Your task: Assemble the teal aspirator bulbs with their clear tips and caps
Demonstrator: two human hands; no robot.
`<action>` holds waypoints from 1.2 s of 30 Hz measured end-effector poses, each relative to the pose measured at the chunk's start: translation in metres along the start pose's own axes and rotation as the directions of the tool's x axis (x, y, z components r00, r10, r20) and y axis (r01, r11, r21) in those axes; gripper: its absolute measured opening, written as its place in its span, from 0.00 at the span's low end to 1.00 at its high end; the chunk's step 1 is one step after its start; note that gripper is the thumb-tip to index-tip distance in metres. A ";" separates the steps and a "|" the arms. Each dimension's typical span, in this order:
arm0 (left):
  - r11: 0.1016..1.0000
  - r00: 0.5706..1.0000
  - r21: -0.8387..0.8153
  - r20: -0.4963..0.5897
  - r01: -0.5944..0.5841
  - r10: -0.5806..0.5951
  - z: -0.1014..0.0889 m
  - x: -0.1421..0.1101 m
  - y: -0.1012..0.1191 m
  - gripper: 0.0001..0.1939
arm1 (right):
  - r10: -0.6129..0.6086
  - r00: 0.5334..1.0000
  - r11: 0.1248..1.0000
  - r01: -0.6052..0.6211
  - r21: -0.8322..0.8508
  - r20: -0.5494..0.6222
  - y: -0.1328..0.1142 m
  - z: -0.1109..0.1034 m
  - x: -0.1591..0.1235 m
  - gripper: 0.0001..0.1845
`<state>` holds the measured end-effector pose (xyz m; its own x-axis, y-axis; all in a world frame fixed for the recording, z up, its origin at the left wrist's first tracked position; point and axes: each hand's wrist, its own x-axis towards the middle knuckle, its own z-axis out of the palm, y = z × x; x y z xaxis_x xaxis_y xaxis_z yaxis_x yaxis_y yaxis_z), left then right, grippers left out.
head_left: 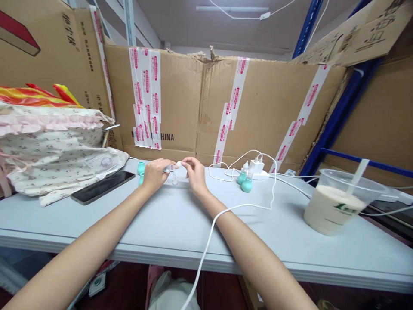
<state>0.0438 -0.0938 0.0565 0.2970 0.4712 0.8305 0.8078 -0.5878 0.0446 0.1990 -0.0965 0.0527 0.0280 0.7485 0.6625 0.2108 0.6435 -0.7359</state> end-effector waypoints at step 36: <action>0.981 0.996 0.175 0.013 -0.085 0.084 0.002 -0.004 -0.004 0.15 | 0.005 0.992 0.965 -0.038 -0.258 -0.128 -0.016 0.007 -0.013 0.09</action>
<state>0.0401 -0.0920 0.0523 0.3705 0.4287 0.8240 0.8561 -0.5017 -0.1239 0.1884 -0.1153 0.0555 0.1536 0.7251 0.6712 0.4549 0.5511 -0.6995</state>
